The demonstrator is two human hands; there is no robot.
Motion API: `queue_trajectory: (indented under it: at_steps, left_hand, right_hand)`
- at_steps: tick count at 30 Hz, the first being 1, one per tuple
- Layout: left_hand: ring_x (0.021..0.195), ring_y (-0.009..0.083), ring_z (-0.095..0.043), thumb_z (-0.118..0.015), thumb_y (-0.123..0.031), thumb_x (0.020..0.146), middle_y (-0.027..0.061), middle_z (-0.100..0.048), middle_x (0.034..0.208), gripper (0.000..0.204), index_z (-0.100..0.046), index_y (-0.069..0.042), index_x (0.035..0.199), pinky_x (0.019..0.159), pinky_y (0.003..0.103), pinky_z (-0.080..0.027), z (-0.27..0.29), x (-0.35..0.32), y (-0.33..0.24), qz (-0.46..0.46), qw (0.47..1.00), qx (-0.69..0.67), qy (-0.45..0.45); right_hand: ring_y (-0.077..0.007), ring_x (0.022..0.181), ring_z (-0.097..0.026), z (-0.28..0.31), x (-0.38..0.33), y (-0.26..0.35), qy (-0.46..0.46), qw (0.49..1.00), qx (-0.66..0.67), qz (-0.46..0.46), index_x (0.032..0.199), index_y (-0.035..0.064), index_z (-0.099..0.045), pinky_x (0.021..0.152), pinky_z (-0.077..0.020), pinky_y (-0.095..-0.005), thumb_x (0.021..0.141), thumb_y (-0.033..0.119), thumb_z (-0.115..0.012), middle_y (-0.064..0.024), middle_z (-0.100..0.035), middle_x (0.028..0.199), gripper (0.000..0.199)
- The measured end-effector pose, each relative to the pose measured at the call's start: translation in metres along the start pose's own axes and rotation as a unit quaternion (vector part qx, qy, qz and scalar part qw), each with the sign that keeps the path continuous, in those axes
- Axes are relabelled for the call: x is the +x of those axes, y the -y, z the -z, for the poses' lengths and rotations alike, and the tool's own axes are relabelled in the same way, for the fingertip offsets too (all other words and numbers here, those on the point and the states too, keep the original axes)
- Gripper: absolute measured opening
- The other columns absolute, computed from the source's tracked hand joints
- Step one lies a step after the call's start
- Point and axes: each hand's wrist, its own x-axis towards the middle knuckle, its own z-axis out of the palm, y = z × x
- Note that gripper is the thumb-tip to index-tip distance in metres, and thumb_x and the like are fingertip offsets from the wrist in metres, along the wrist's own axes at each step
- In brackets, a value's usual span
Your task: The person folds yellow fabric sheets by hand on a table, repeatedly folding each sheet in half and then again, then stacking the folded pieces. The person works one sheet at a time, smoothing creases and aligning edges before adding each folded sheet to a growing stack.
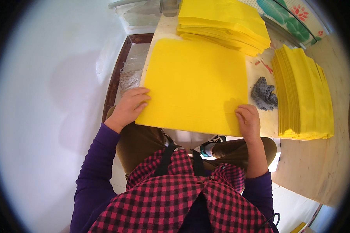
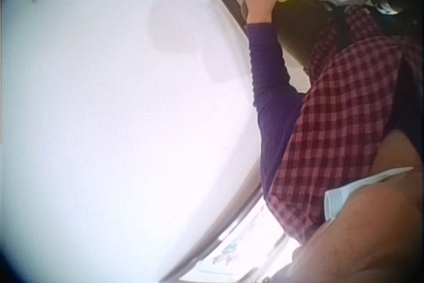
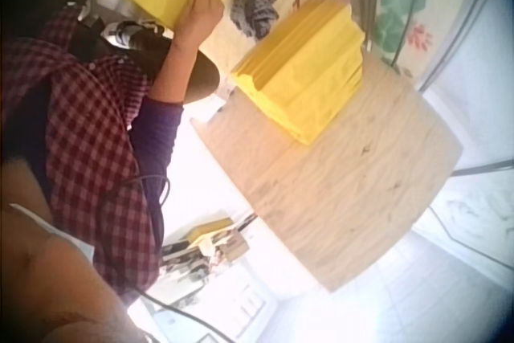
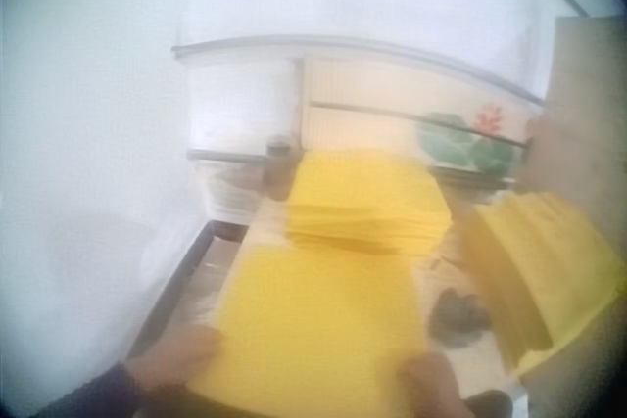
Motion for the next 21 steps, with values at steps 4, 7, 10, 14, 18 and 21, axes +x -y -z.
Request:
queue_trajectory:
  at_steps: [4, 7, 10, 14, 18, 21]
  left_hand:
    - [0.121, 0.0289, -0.050, -0.066, 0.002, 0.078, 0.0104, -0.059, 0.123, 0.025, -0.066, -0.004, 0.103, 0.103, 0.038, -0.040, 0.000, -0.001, -0.001, 0.006, 1.000, 0.001, 0.007]
    - [0.121, 0.0291, -0.050, -0.065, 0.002, 0.078, 0.0105, -0.059, 0.123, 0.025, -0.066, -0.004, 0.103, 0.104, 0.038, -0.039, 0.000, -0.002, -0.001, 0.009, 1.000, 0.000, 0.009]
    - [0.121, 0.0293, -0.050, -0.065, 0.002, 0.078, 0.0106, -0.059, 0.123, 0.025, -0.065, -0.004, 0.103, 0.104, 0.038, -0.039, 0.001, -0.003, -0.002, 0.008, 1.000, 0.000, 0.008]
    - [0.121, 0.0295, -0.050, -0.065, 0.002, 0.078, 0.0105, -0.059, 0.123, 0.025, -0.065, -0.004, 0.102, 0.104, 0.038, -0.039, 0.001, -0.004, -0.004, 0.007, 1.000, 0.003, 0.005]
    - [0.119, 0.0302, -0.051, -0.065, 0.001, 0.077, 0.0109, -0.060, 0.121, 0.024, -0.065, -0.003, 0.101, 0.102, 0.039, -0.040, 0.000, -0.003, -0.004, -0.002, 1.000, 0.006, 0.000]
    - [0.114, 0.0315, -0.054, -0.066, 0.000, 0.076, 0.0117, -0.061, 0.117, 0.023, -0.065, -0.003, 0.099, 0.099, 0.040, -0.042, -0.001, -0.001, -0.004, -0.014, 1.000, 0.007, -0.011]
  right_hand:
    - [-0.0320, 0.094, -0.057, 0.000, 0.000, 0.003, -0.001, 1.000, -0.018, 0.007, 0.086, 0.0037, -0.064, 0.084, -0.0466, -0.0384, 0.074, 0.000, -0.067, -0.0113, -0.064, 0.096, 0.012]
    - [-0.0322, 0.096, -0.057, 0.001, 0.000, 0.005, 0.005, 1.000, -0.027, 0.005, 0.086, 0.0044, -0.063, 0.085, -0.0464, -0.0392, 0.075, 0.001, -0.066, -0.0102, -0.064, 0.096, 0.012]
    - [-0.0324, 0.095, -0.057, 0.002, 0.000, 0.007, 0.008, 0.999, -0.031, 0.007, 0.086, 0.0039, -0.062, 0.085, -0.0464, -0.0395, 0.076, 0.001, -0.065, -0.0105, -0.063, 0.096, 0.012]
    - [-0.0328, 0.094, -0.057, 0.003, -0.001, 0.009, 0.004, 1.000, -0.017, 0.005, 0.086, 0.0033, -0.062, 0.084, -0.0464, -0.0396, 0.076, 0.000, -0.065, -0.0112, -0.063, 0.096, 0.012]
    - [-0.0329, 0.094, -0.057, 0.007, -0.004, 0.010, -0.002, 1.000, 0.010, -0.006, 0.087, 0.0026, -0.062, 0.084, -0.0465, -0.0390, 0.075, -0.001, -0.066, -0.0120, -0.063, 0.096, 0.013]
    - [-0.0325, 0.094, -0.057, 0.010, -0.010, 0.011, -0.026, 0.999, 0.027, -0.022, 0.088, 0.0021, -0.062, 0.084, -0.0465, -0.0381, 0.076, -0.002, -0.066, -0.0124, -0.063, 0.096, 0.013]
